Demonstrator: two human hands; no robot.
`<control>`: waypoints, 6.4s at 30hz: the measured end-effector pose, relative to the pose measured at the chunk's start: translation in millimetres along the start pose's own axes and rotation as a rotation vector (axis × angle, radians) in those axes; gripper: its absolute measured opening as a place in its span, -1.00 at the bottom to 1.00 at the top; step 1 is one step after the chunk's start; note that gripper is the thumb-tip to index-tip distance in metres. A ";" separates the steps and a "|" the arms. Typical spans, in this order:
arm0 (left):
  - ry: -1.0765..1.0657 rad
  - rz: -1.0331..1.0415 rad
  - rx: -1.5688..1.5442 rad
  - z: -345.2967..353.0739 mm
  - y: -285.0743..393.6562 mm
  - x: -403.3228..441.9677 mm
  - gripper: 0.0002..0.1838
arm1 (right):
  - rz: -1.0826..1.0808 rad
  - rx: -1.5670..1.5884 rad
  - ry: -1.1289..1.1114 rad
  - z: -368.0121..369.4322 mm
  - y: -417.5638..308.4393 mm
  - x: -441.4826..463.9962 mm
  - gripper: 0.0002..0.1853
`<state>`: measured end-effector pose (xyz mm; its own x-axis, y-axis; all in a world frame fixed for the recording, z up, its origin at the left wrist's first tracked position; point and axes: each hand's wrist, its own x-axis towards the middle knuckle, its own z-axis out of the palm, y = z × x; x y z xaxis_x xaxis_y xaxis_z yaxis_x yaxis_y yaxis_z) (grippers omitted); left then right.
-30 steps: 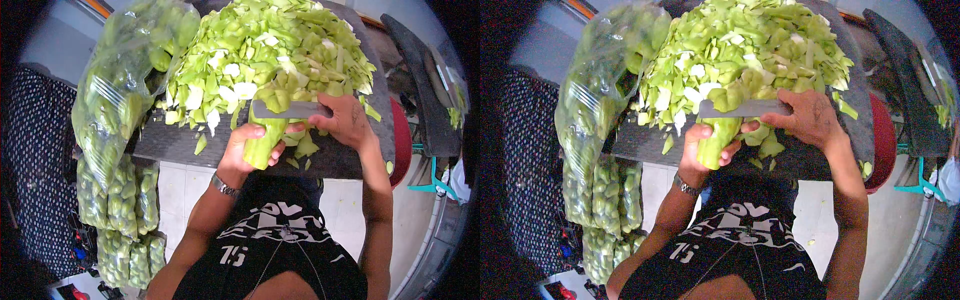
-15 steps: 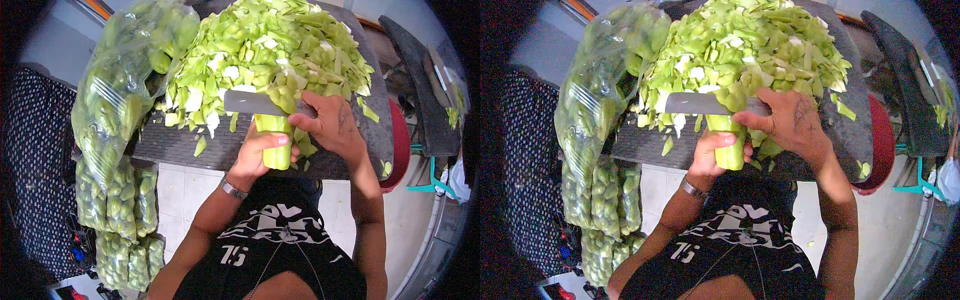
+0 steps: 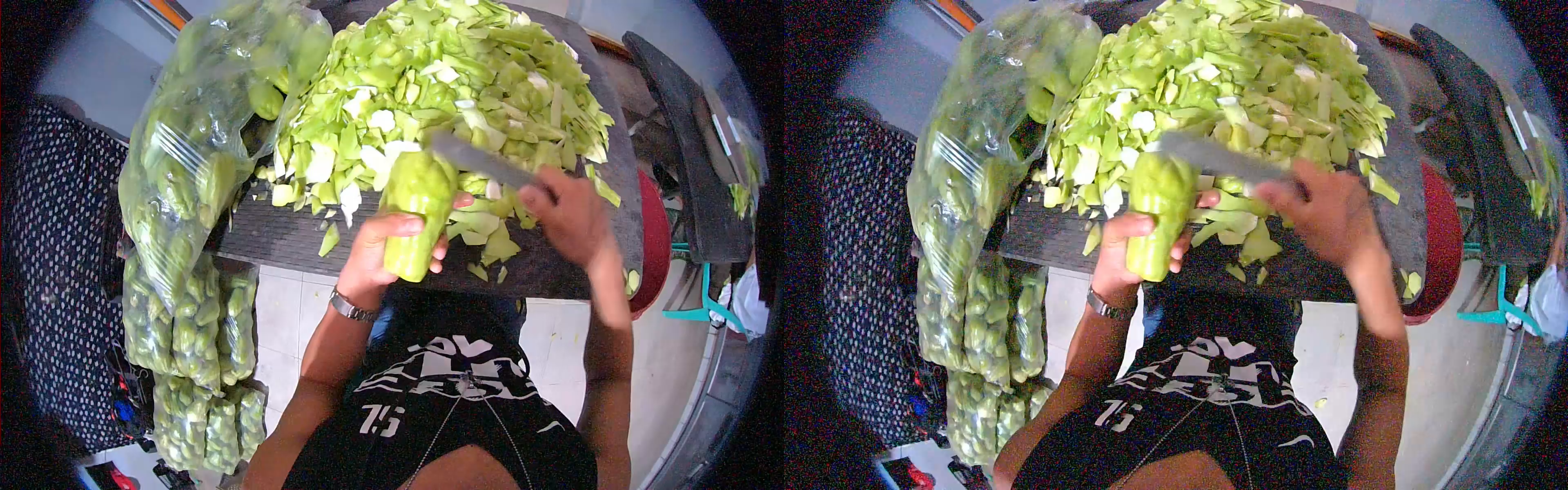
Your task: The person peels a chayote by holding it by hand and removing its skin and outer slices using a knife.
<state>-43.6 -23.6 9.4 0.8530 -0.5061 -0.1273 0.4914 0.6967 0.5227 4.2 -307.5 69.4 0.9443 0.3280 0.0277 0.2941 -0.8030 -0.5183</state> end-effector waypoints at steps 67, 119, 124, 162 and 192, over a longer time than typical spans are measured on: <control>0.183 0.393 0.142 56.3 -34.7 20.7 -0.39 | -0.262 -0.010 0.104 22.2 -52.8 -34.2 -0.30; 0.170 -0.038 -0.190 16.6 3.1 13.4 -0.41 | 0.212 -0.277 0.143 -5.3 45.0 36.2 -0.31; 0.370 0.132 -0.228 35.6 6.7 19.2 -0.54 | 0.242 0.016 0.146 -18.4 48.3 19.4 -0.34; 0.442 0.300 0.048 44.1 -27.1 37.7 -0.46 | -0.224 0.022 0.043 21.9 -30.1 -6.0 -0.29; 0.433 0.177 -0.137 37.6 -10.4 39.0 -0.48 | -0.144 0.055 0.032 32.6 -54.8 -30.5 -0.30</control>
<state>-22.0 -69.7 30.7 0.9058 -0.1362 -0.4012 0.3263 0.8283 0.4555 -45.5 -257.3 69.1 0.8974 0.4209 0.1322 0.4192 -0.7203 -0.5526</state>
